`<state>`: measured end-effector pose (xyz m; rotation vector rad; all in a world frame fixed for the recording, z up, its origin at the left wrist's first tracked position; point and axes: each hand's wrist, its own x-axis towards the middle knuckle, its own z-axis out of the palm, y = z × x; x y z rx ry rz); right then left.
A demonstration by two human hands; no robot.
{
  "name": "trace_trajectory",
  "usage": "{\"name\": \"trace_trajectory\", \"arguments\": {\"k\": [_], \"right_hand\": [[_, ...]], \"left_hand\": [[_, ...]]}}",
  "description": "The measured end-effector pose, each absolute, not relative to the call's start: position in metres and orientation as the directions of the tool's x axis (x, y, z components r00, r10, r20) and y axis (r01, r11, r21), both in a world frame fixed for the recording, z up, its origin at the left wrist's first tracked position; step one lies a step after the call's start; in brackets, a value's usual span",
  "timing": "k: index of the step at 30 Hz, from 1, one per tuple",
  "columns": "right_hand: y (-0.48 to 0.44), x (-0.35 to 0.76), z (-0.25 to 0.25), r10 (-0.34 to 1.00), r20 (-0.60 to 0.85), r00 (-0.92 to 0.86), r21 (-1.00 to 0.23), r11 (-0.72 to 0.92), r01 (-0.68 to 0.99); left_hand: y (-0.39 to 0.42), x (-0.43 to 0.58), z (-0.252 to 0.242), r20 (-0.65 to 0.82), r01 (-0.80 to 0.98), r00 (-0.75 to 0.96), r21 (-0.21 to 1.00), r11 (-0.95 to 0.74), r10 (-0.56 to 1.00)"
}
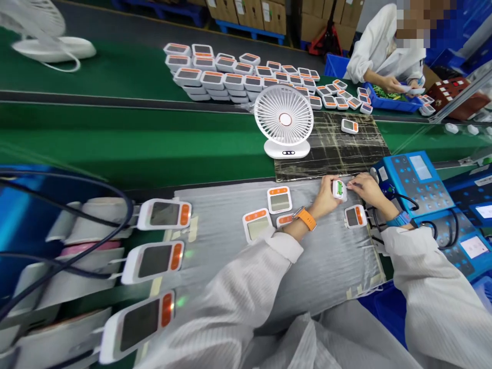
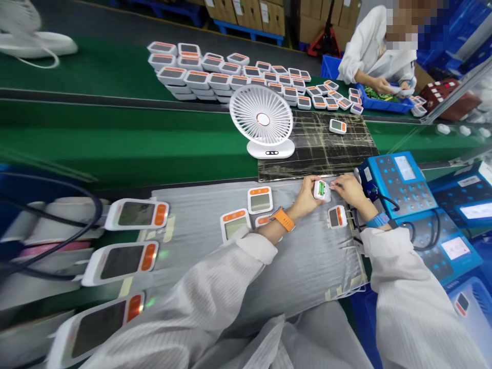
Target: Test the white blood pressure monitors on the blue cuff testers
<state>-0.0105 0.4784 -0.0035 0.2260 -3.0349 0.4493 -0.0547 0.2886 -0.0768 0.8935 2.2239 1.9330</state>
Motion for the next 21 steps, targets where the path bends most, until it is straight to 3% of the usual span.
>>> {"name": "trace_trajectory", "arguments": {"k": [5, 11, 21], "right_hand": [[0.470, -0.012, -0.008, -0.115, 0.043, -0.992, -0.119, 0.986, -0.120], [0.472, -0.011, -0.008, -0.135, 0.025, -0.991, -0.209, 0.968, -0.137], [0.459, -0.007, -0.003, -0.126, 0.015, -0.992, -0.145, 0.981, -0.126]], "left_hand": [[0.284, -0.055, -0.075, 0.289, 0.331, -0.829, 0.944, 0.003, 0.479], [0.283, -0.055, -0.071, 0.331, 0.401, -0.821, 0.915, 0.057, 0.466], [0.288, -0.046, -0.063, 0.331, 0.428, -0.807, 0.898, 0.099, 0.489]]}}
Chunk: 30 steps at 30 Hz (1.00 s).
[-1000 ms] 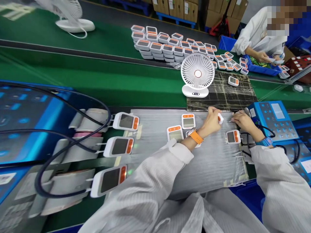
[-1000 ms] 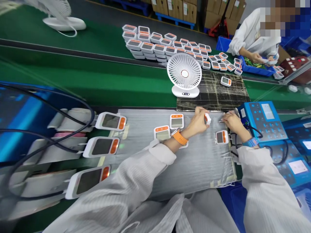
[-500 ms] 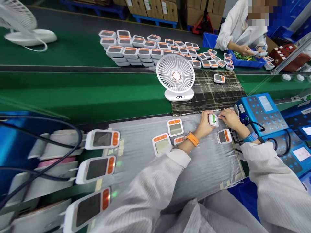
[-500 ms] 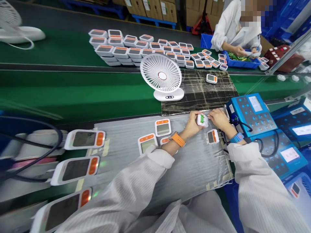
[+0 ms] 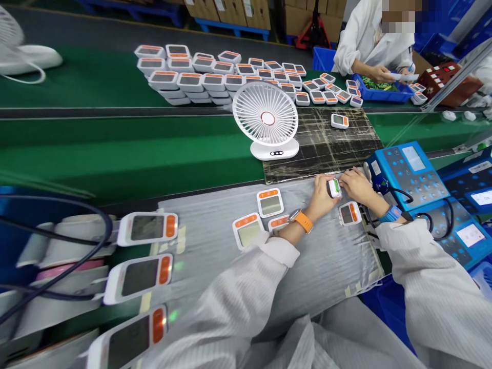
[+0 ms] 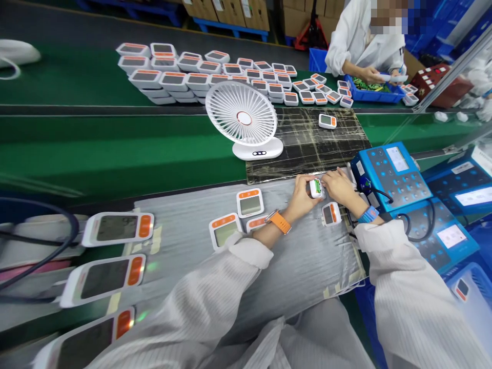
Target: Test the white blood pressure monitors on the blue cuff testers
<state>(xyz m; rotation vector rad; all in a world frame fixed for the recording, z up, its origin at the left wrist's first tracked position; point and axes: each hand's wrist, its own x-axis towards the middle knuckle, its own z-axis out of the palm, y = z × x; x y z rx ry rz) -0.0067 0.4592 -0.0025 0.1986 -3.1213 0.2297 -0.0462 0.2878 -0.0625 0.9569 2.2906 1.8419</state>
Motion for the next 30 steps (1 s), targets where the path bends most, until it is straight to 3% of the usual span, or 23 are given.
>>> {"name": "trace_trajectory", "arguments": {"k": [4, 6, 12, 18, 26, 30], "right_hand": [[0.471, -0.003, 0.006, -0.199, -0.052, -0.979, -0.343, 0.924, -0.169], [0.476, -0.001, 0.009, -0.257, -0.074, -0.963, -0.386, 0.898, -0.210], [0.475, 0.001, 0.008, -0.282, -0.076, -0.956, -0.292, 0.924, -0.249], [0.470, 0.004, 0.011, -0.277, -0.080, -0.958, -0.317, 0.918, -0.239], [0.459, 0.003, 0.014, -0.246, -0.184, -0.952, -0.124, 0.966, -0.226], [0.459, 0.004, 0.012, -0.238, -0.150, -0.960, -0.191, 0.959, -0.209]], "left_hand": [[0.286, -0.047, -0.065, 0.309, 0.404, -0.816, 0.909, 0.100, 0.488], [0.286, -0.047, -0.066, 0.304, 0.403, -0.819, 0.908, 0.111, 0.487], [0.286, -0.049, -0.070, 0.331, 0.425, -0.818, 0.899, 0.106, 0.471], [0.287, -0.047, -0.069, 0.333, 0.431, -0.820, 0.895, 0.118, 0.466], [0.291, -0.040, -0.065, 0.325, 0.432, -0.828, 0.890, 0.150, 0.456], [0.292, -0.039, -0.064, 0.341, 0.443, -0.832, 0.883, 0.154, 0.438]]}}
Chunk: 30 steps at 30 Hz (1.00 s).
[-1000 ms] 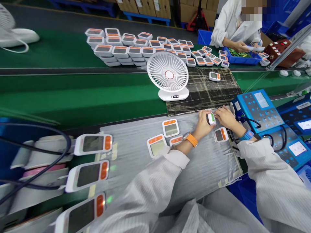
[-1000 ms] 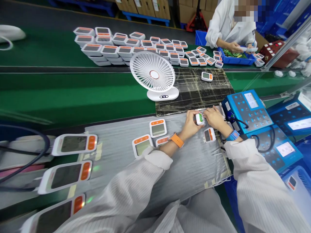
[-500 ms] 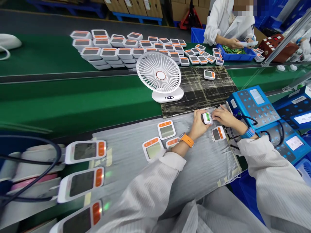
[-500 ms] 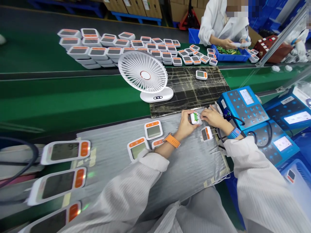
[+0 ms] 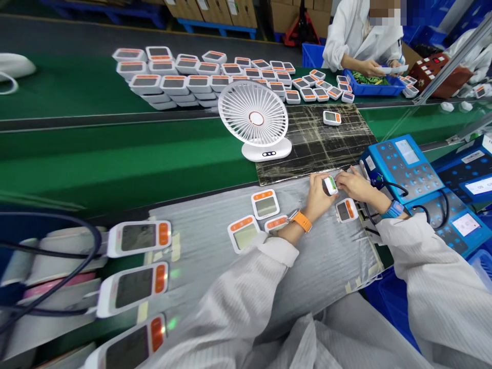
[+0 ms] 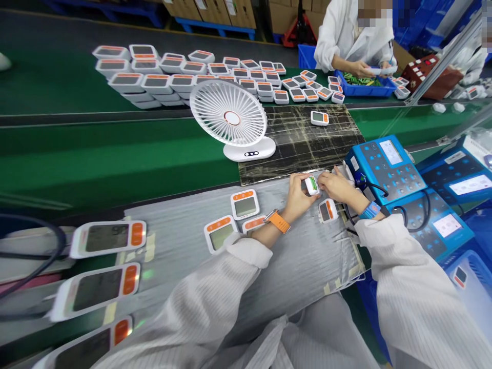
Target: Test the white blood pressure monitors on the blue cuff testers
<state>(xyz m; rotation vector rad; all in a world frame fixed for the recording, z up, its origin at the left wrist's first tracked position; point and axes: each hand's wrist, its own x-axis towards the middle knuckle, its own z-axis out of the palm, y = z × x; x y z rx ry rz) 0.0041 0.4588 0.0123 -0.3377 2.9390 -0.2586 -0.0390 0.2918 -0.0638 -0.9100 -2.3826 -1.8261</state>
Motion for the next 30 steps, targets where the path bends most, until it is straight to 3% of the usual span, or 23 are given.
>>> {"name": "trace_trajectory", "arguments": {"k": [5, 11, 15, 17, 20, 23, 26, 30], "right_hand": [[0.460, 0.005, 0.011, -0.222, -0.109, -0.969, -0.224, 0.955, -0.193], [0.470, 0.044, 0.037, -0.196, -0.045, -0.980, -0.012, 0.981, -0.195], [0.472, 0.079, 0.036, -0.253, -0.189, -0.949, 0.000, 0.966, -0.258], [0.471, 0.085, 0.026, -0.259, -0.191, -0.947, -0.001, 0.965, -0.263], [0.475, 0.086, 0.010, -0.229, -0.101, -0.968, -0.051, 0.973, -0.225], [0.487, 0.085, 0.003, -0.264, -0.014, -0.965, -0.172, 0.951, -0.257], [0.496, 0.087, 0.003, -0.297, 0.035, -0.954, -0.257, 0.920, -0.296], [0.496, 0.085, 0.001, -0.316, 0.083, -0.945, -0.263, 0.908, -0.327]], "left_hand": [[0.298, -0.039, -0.054, 0.354, 0.484, -0.813, 0.852, 0.199, 0.462], [0.276, -0.016, -0.030, 0.398, 0.599, -0.718, 0.771, 0.217, 0.571], [0.261, 0.021, -0.036, 0.215, 0.562, -0.694, 0.758, 0.331, 0.687], [0.264, 0.032, -0.045, 0.131, 0.529, -0.686, 0.765, 0.367, 0.715], [0.271, 0.036, -0.053, 0.114, 0.420, -0.742, 0.847, 0.326, 0.661], [0.271, 0.033, -0.053, 0.153, 0.315, -0.764, 0.936, 0.156, 0.627], [0.269, 0.033, -0.048, 0.195, 0.286, -0.774, 0.956, 0.058, 0.602], [0.266, 0.037, -0.045, 0.229, 0.310, -0.767, 0.950, 0.034, 0.599]]}}
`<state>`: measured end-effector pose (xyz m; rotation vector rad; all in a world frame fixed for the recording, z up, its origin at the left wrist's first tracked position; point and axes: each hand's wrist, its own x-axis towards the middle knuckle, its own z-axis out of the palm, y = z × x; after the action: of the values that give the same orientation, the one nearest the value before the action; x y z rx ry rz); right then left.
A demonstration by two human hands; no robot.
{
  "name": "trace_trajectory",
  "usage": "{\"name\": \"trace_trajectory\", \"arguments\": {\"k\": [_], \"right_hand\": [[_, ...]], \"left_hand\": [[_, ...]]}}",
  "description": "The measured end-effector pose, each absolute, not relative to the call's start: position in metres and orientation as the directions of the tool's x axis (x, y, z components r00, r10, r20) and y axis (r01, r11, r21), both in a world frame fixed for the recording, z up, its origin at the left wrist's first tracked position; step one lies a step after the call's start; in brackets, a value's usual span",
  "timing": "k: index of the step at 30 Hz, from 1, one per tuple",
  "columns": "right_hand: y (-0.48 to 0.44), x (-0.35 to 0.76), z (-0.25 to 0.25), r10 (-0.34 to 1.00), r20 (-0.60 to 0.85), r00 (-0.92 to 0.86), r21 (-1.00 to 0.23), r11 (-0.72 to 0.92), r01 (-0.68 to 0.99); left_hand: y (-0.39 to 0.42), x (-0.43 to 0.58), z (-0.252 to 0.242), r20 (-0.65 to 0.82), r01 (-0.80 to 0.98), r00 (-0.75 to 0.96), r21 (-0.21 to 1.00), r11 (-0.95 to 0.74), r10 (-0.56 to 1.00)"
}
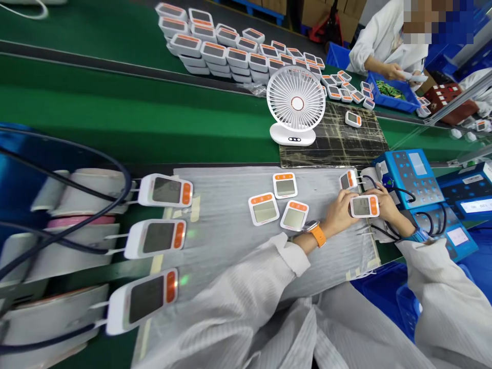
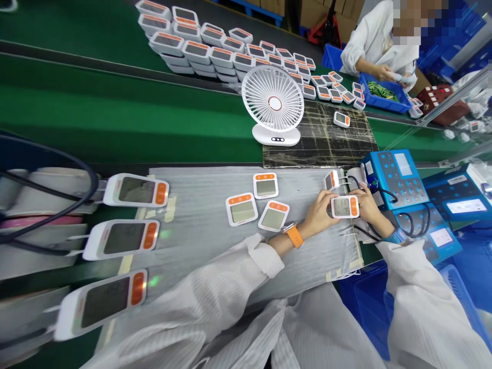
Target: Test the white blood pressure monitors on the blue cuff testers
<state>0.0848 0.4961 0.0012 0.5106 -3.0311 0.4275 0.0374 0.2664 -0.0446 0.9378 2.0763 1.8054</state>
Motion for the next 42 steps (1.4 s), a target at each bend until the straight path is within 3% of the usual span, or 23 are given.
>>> {"name": "trace_trajectory", "arguments": {"k": [6, 8, 10, 13, 15, 16, 19, 22, 25, 28, 31, 33, 36, 38, 40, 42], "right_hand": [[0.482, 0.078, 0.017, -0.231, 0.049, -0.972, -0.209, 0.949, -0.236], [0.468, 0.081, 0.033, -0.100, 0.089, -0.991, -0.318, 0.940, -0.124], [0.450, 0.084, 0.051, 0.069, 0.078, -0.995, -0.543, 0.840, 0.015], [0.425, 0.076, 0.069, 0.136, -0.213, -0.968, -0.797, 0.549, 0.252], [0.418, 0.050, 0.075, 0.150, -0.394, -0.907, -0.829, 0.368, 0.421], [0.418, 0.031, 0.077, 0.222, -0.439, -0.871, -0.829, 0.274, 0.488], [0.434, -0.035, 0.081, 0.517, -0.451, -0.728, -0.839, 0.032, 0.543], [0.451, -0.091, 0.080, 0.615, -0.424, -0.665, -0.857, -0.035, 0.514], [0.452, -0.121, 0.074, 0.677, -0.355, -0.645, -0.895, -0.047, 0.443], [0.440, -0.130, 0.065, 0.722, -0.265, -0.639, -0.928, -0.009, 0.374], [0.428, -0.115, 0.057, 0.710, -0.227, -0.667, -0.935, 0.031, 0.352], [0.423, -0.090, 0.055, 0.626, -0.210, -0.751, -0.931, 0.106, 0.348], [0.410, -0.034, 0.056, 0.269, -0.166, -0.949, -0.894, 0.366, 0.259], [0.397, 0.004, 0.056, 0.052, -0.198, -0.979, -0.876, 0.439, 0.201], [0.384, 0.033, 0.053, 0.019, -0.241, -0.970, -0.886, 0.403, 0.228], [0.380, 0.053, 0.048, 0.082, -0.251, -0.965, -0.889, 0.375, 0.263]], "left_hand": [[0.253, 0.035, -0.035, 0.264, 0.379, -0.773, 0.921, 0.085, 0.577], [0.245, 0.032, -0.029, 0.300, 0.403, -0.778, 0.912, 0.073, 0.552], [0.238, 0.029, -0.022, 0.326, 0.418, -0.783, 0.907, 0.059, 0.530], [0.229, 0.022, -0.014, 0.345, 0.433, -0.780, 0.900, 0.053, 0.522], [0.219, 0.013, -0.010, 0.339, 0.449, -0.790, 0.887, 0.106, 0.510], [0.213, 0.007, -0.008, 0.330, 0.461, -0.809, 0.869, 0.177, 0.487], [0.185, -0.015, -0.001, 0.256, 0.420, -0.903, 0.694, 0.585, 0.345], [0.155, -0.035, 0.004, 0.119, 0.239, -0.971, 0.356, 0.904, 0.210], [0.139, -0.045, 0.005, -0.013, 0.171, -0.984, 0.147, 0.974, 0.175], [0.140, -0.046, 0.004, -0.065, 0.191, -0.978, 0.094, 0.977, 0.198], [0.147, -0.043, 0.003, -0.076, 0.218, -0.969, 0.170, 0.961, 0.234], [0.153, -0.041, 0.004, -0.032, 0.255, -0.960, 0.314, 0.915, 0.278], [0.165, -0.031, 0.006, 0.120, 0.372, -0.921, 0.559, 0.741, 0.371], [0.176, -0.019, 0.009, 0.219, 0.470, -0.868, 0.656, 0.591, 0.447], [0.188, -0.004, 0.012, 0.299, 0.557, -0.800, 0.692, 0.459, 0.520], [0.199, 0.010, 0.012, 0.346, 0.621, -0.729, 0.697, 0.359, 0.590]]}}
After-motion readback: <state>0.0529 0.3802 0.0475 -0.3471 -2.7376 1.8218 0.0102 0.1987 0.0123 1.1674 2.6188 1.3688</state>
